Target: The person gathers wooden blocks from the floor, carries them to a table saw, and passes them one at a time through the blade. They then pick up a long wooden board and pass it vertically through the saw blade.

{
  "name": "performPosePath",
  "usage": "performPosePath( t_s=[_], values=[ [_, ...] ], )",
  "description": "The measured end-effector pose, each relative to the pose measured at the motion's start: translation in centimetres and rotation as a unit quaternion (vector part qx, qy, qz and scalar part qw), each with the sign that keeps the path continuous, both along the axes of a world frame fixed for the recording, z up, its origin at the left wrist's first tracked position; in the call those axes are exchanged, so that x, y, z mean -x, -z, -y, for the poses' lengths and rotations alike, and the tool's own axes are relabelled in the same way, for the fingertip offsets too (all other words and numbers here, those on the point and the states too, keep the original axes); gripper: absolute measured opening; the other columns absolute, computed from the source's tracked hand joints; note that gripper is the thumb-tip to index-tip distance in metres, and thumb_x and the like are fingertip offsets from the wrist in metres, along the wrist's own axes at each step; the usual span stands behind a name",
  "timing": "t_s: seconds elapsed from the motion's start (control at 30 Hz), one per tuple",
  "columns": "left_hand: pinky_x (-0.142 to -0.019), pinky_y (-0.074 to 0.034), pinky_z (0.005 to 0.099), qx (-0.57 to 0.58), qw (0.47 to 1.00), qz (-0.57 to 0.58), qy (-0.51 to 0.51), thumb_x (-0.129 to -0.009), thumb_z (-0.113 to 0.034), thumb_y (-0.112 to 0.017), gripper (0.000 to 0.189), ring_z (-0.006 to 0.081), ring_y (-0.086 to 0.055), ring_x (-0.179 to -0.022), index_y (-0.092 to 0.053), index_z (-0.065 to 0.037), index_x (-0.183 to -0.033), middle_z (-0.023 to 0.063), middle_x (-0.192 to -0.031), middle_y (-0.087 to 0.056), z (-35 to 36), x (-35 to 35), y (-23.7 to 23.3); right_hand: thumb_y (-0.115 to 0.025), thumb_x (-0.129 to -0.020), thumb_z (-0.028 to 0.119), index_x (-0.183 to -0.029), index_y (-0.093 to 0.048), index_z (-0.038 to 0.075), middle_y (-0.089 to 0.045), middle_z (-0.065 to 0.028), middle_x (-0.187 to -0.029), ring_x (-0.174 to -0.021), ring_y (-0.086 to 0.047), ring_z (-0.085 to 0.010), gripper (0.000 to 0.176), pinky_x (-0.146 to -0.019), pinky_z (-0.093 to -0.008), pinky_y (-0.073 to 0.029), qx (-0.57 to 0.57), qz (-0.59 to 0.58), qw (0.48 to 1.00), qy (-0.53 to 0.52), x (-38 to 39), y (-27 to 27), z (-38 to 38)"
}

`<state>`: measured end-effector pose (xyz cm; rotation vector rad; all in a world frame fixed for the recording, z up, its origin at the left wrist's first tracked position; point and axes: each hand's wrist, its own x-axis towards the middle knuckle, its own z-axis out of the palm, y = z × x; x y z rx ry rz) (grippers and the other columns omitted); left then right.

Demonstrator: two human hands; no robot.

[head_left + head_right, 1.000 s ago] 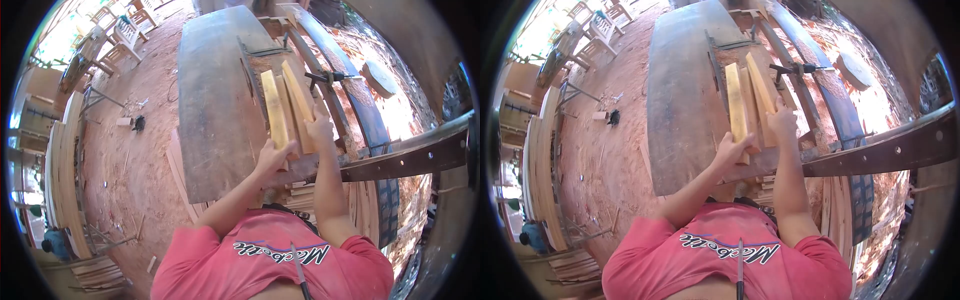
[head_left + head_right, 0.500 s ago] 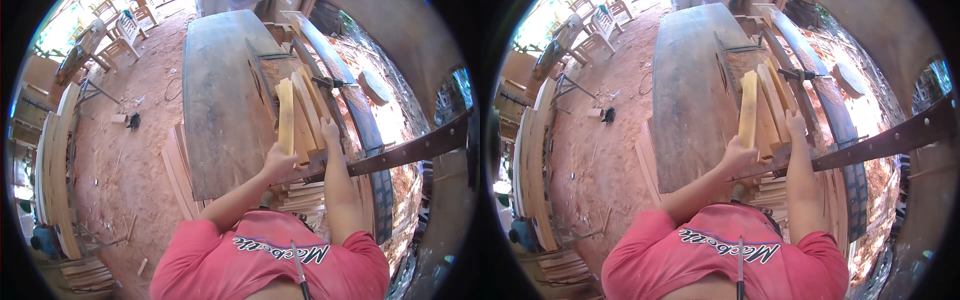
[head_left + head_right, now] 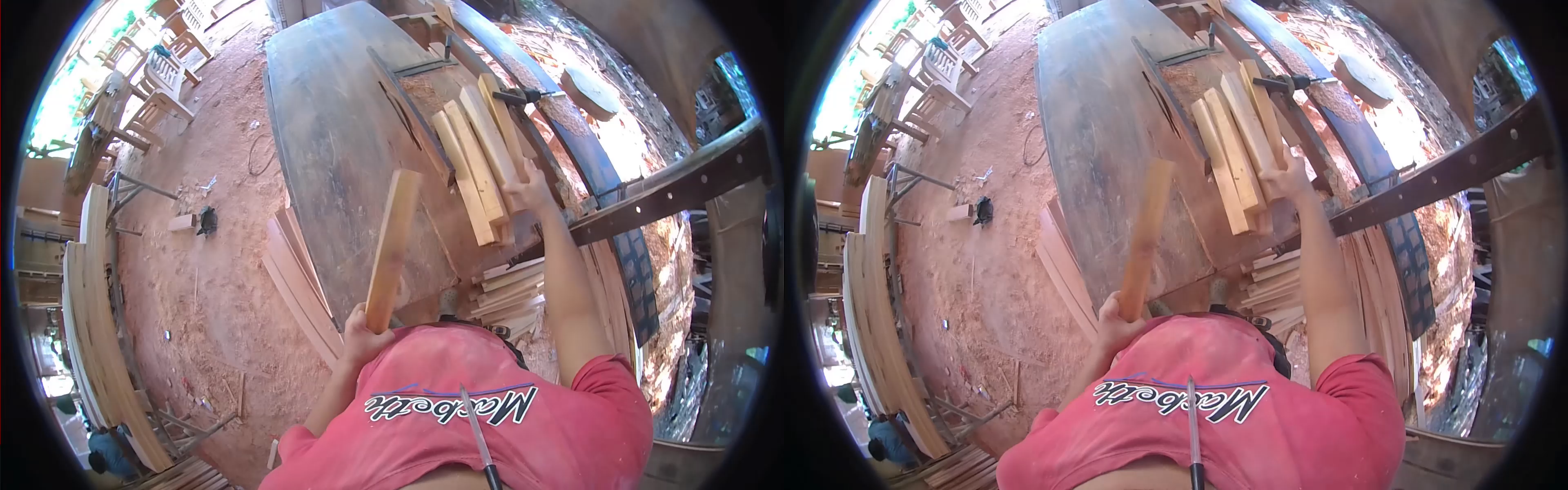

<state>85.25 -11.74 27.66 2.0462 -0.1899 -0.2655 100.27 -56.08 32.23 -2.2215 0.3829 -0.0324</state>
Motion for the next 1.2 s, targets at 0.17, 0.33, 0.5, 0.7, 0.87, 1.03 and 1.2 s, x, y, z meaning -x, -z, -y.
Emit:
performPosePath(
  t_s=[0.17, 0.33, 0.5, 0.7, 0.87, 1.03, 1.2],
  values=[
    [-0.076, -0.052, 0.0402, -0.005, 0.993, 0.020, -0.114, -0.067, -0.015, -0.071, 0.036, 0.0340, -0.065, -0.084, -0.060, 0.006, -0.094, 0.0204, -0.090, -0.062, -1.2, 0.1, 1.8, -0.067, -0.064, 0.022, -0.133, -0.054, -0.006, -0.057, -0.0296, -0.124, -0.123, -0.053, -0.0371, 0.076, -0.105, -0.0384, -0.042, 0.157, 0.042, 0.986, -0.033, -0.5, 4.5, 3.4],
    [-0.075, -0.053, 0.0455, -0.049, 0.980, -0.181, -0.070, -0.077, -0.029, -0.070, 0.041, 0.0404, -0.068, -0.084, -0.060, 0.007, -0.094, 0.0273, -0.086, -0.067, -1.0, -3.9, -2.7, -0.071, -0.067, 0.030, -0.134, -0.050, -0.007, -0.061, -0.0311, -0.115, -0.114, -0.057, -0.0417, 0.079, -0.101, -0.0436, -0.045, 0.268, 0.060, 0.960, 0.053, -1.4, 5.1, 1.4],
    [-0.089, -0.050, 0.0484, -0.280, 0.932, -0.199, 0.120, -0.094, -0.059, -0.045, 0.069, 0.0460, -0.064, -0.100, -0.070, 0.006, -0.095, 0.0310, -0.096, -0.068, -2.6, -6.5, -4.1, -0.077, -0.069, 0.030, -0.135, -0.048, 0.000, -0.061, -0.0307, -0.114, -0.111, -0.058, -0.0420, 0.078, -0.100, -0.0461, -0.045, 0.312, 0.006, 0.939, 0.143, -2.7, 5.9, 0.5],
    [-0.087, -0.050, 0.0461, -0.257, 0.933, -0.239, 0.075, -0.097, -0.055, -0.041, 0.066, 0.0399, -0.067, -0.099, -0.073, 0.003, -0.095, 0.0274, -0.092, -0.069, -5.2, -5.2, -1.2, -0.076, -0.070, 0.030, -0.146, -0.039, 0.004, -0.049, -0.0311, -0.134, -0.119, -0.052, -0.0443, 0.089, -0.104, -0.0470, -0.042, 0.381, -0.088, 0.918, 0.062, -1.9, 3.3, -0.2],
    [-0.065, -0.048, 0.0297, 0.018, 0.984, -0.175, 0.002, -0.100, -0.040, -0.053, 0.051, 0.0124, -0.058, -0.068, -0.069, 0.003, -0.077, 0.0052, -0.069, -0.063, 1.5, -5.0, -2.8, -0.072, -0.076, 0.052, -0.150, -0.030, 0.001, -0.044, -0.0321, -0.142, -0.129, -0.048, -0.0433, 0.100, -0.109, -0.0450, -0.038, -0.042, -0.068, 0.988, 0.132, -6.4, 6.0, 3.2],
    [-0.064, -0.049, 0.0305, 0.036, 0.979, -0.177, 0.098, -0.098, -0.045, -0.055, 0.052, 0.0151, -0.060, -0.071, -0.064, 0.005, -0.087, 0.0094, -0.077, -0.064, 13.8, -9.7, -0.5, -0.067, -0.075, 0.066, -0.149, -0.031, -0.002, -0.044, -0.0342, -0.141, -0.133, -0.046, -0.0415, 0.107, -0.109, -0.0427, -0.039, 0.169, -0.179, 0.968, 0.051, -4.5, 1.5, 0.0],
    [-0.068, -0.051, 0.0336, 0.055, 0.984, -0.170, -0.007, -0.097, -0.045, -0.055, 0.053, 0.0178, -0.063, -0.075, -0.065, 0.006, -0.090, 0.0119, -0.083, -0.067, 23.3, -12.5, 3.7, -0.069, -0.085, 0.045, -0.138, -0.047, -0.003, -0.058, -0.0304, -0.127, -0.125, -0.054, -0.0405, 0.074, -0.105, -0.0425, -0.042, -0.050, 0.016, 0.993, 0.101, 0.5, 4.0, 0.5]
  ],
)
